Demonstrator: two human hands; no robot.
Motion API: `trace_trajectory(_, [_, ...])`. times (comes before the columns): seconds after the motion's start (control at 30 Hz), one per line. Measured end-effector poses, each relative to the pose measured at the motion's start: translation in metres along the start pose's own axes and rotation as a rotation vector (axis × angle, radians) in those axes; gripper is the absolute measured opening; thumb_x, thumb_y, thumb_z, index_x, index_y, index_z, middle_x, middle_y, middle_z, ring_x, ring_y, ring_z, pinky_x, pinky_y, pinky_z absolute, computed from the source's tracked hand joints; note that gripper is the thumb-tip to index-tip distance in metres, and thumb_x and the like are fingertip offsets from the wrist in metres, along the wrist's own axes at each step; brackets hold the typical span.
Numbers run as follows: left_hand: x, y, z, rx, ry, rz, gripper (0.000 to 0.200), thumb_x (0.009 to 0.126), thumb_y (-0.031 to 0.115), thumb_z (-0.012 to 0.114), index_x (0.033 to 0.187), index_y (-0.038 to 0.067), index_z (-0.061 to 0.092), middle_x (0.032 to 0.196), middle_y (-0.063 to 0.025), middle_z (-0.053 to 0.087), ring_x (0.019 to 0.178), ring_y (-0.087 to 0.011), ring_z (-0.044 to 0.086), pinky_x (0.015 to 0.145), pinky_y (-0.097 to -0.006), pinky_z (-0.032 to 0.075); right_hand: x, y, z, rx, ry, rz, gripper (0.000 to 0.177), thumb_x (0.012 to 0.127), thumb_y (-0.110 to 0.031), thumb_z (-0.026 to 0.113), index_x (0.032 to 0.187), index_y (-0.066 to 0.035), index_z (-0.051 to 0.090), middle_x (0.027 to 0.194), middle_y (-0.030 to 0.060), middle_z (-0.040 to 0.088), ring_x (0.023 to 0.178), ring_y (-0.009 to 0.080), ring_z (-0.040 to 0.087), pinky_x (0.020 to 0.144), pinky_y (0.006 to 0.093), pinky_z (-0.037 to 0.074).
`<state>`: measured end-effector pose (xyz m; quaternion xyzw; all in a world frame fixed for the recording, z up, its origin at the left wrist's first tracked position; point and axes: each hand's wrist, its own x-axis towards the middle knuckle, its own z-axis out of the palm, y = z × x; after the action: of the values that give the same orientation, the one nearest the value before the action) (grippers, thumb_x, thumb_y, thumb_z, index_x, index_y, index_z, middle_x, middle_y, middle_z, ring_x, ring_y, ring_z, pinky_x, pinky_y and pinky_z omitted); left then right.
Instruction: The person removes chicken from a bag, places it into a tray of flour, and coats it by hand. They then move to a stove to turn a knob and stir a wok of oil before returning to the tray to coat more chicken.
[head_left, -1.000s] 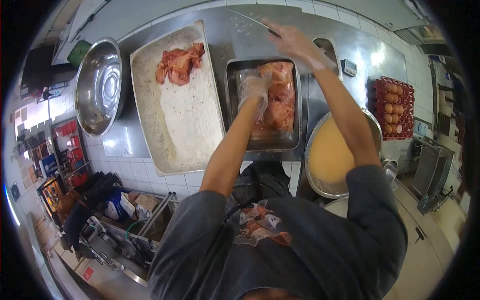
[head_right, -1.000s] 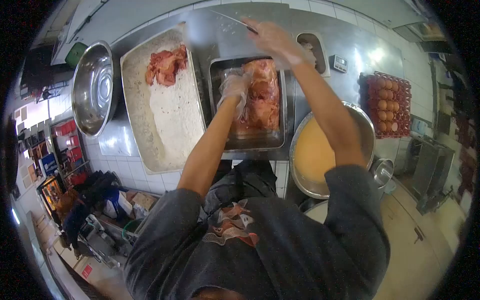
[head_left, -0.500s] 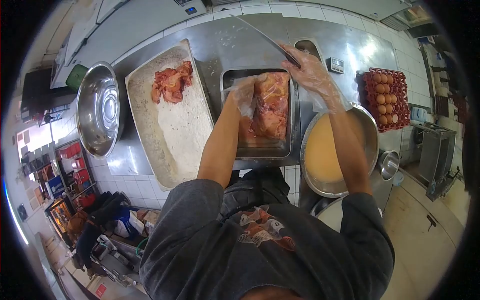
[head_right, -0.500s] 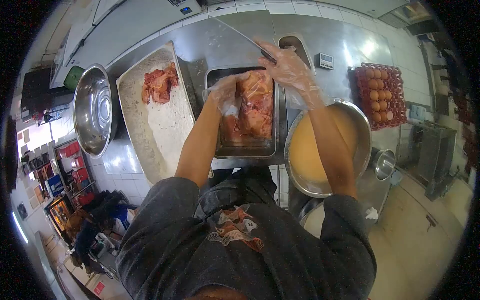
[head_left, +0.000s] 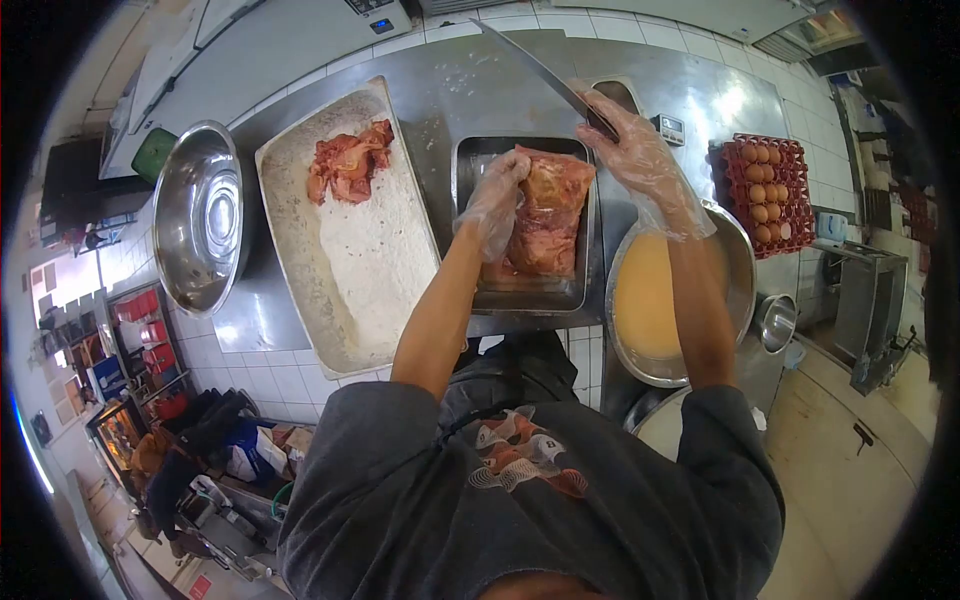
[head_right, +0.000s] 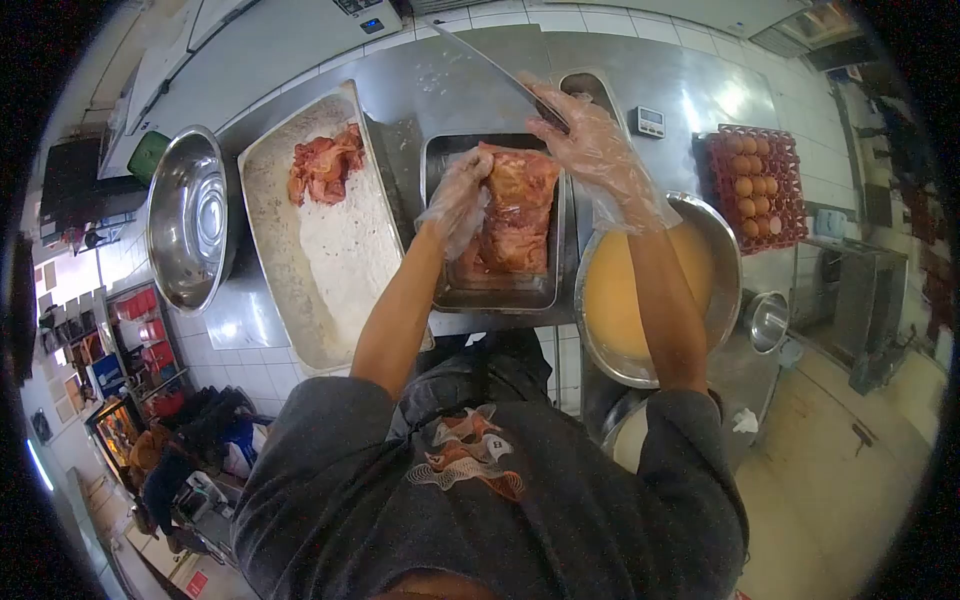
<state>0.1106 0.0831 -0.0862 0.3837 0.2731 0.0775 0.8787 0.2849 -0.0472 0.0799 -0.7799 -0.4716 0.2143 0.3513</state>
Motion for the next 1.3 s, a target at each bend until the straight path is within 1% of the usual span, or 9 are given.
trace_trajectory(0.3, [-0.126,0.037,0.050,0.115,0.103,0.225,0.028,0.101,0.018,0.056,0.122,0.000,0.059,0.111,-0.0035,0.064,0.100,-0.0126,0.058,0.092,-0.0276,0.045,-0.051,-0.029,0.007,-0.125,0.153,-0.051,0.050,0.094,-0.027,0.065,0.136,-0.004,0.053,0.134,0.0220,0.057,0.129,0.0315,0.051,0.105,0.0386,0.040])
trace_trajectory(0.37, [-0.157,0.048,0.067,0.160,0.144,0.147,0.027,0.101,0.017,0.055,0.120,-0.001,0.060,0.108,-0.0032,0.065,0.095,-0.0118,0.059,0.087,-0.0259,0.047,-0.061,-0.031,0.010,-0.078,0.179,-0.097,0.051,0.093,-0.029,0.066,0.135,-0.003,0.053,0.128,0.0223,0.060,0.119,0.0302,0.057,0.099,0.0375,0.044])
trace_trajectory(0.57, [-0.167,-0.003,0.036,0.402,0.025,0.418,0.017,0.099,0.010,0.058,0.111,-0.001,0.061,0.091,0.0006,0.057,0.084,-0.0069,0.050,0.073,-0.0229,0.043,-0.105,-0.051,0.020,-0.004,0.218,0.048,0.052,0.093,-0.028,0.067,0.136,-0.002,0.052,0.101,0.0127,0.064,0.080,0.0180,0.059,0.073,0.0323,0.049])
trace_trajectory(0.63, [-0.168,-0.015,0.036,0.177,0.070,0.383,0.017,0.099,0.011,0.059,0.111,0.000,0.062,0.093,0.0003,0.057,0.085,-0.0071,0.049,0.073,-0.0234,0.043,-0.116,-0.051,0.021,0.007,0.243,0.091,0.053,0.093,-0.031,0.067,0.136,-0.005,0.052,0.107,0.0129,0.063,0.089,0.0227,0.057,0.079,0.0344,0.048])
trace_trajectory(0.73, [-0.173,-0.001,0.040,0.327,0.036,0.353,0.019,0.099,0.015,0.060,0.113,0.003,0.062,0.103,-0.0012,0.062,0.094,-0.0094,0.056,0.082,-0.0254,0.048,-0.136,-0.057,0.027,0.056,0.246,0.184,0.055,0.091,-0.036,0.066,0.137,-0.008,0.052,0.123,0.0184,0.063,0.113,0.0348,0.059,0.094,0.0394,0.047])
trace_trajectory(0.8, [-0.177,0.020,0.057,0.009,0.027,0.281,0.020,0.099,0.019,0.060,0.111,0.004,0.062,0.107,-0.0022,0.063,0.099,-0.0122,0.058,0.087,-0.0280,0.049,-0.146,-0.065,0.027,0.095,0.279,0.200,0.055,0.091,-0.035,0.066,0.137,-0.008,0.052,0.127,0.0197,0.062,0.118,0.0371,0.059,0.097,0.0404,0.047])
trace_trajectory(0.97, [-0.198,0.048,0.071,-0.276,-0.051,0.180,0.026,0.097,0.025,0.063,0.114,0.006,0.061,0.114,-0.0045,0.063,0.100,-0.0160,0.061,0.089,-0.0320,0.051,-0.170,-0.099,0.024,0.123,0.394,0.080,0.050,0.093,-0.022,0.067,0.137,-0.005,0.052,0.081,0.0036,0.056,0.069,0.0115,0.051,0.065,0.0281,0.045])
trace_trajectory(1.07, [-0.185,0.005,0.042,-0.070,0.019,0.212,0.034,0.098,0.026,0.062,0.124,0.005,0.057,0.119,-0.0054,0.061,0.107,-0.0166,0.057,0.097,-0.0333,0.044,-0.171,-0.092,0.028,0.037,0.399,0.095,0.050,0.094,-0.022,0.067,0.137,-0.004,0.052,0.078,0.0035,0.055,0.068,0.0114,0.051,0.064,0.0279,0.044])
trace_trajectory(1.3, [-0.197,-0.037,0.043,0.069,0.149,0.451,0.033,0.102,0.030,0.055,0.119,0.002,0.056,0.117,-0.0065,0.060,0.108,-0.0163,0.053,0.098,-0.0321,0.040,-0.166,-0.060,0.035,0.182,0.199,0.226,0.053,0.092,-0.030,0.066,0.139,-0.009,0.051,0.121,0.0212,0.065,0.109,0.0336,0.065,0.093,0.0410,0.048])
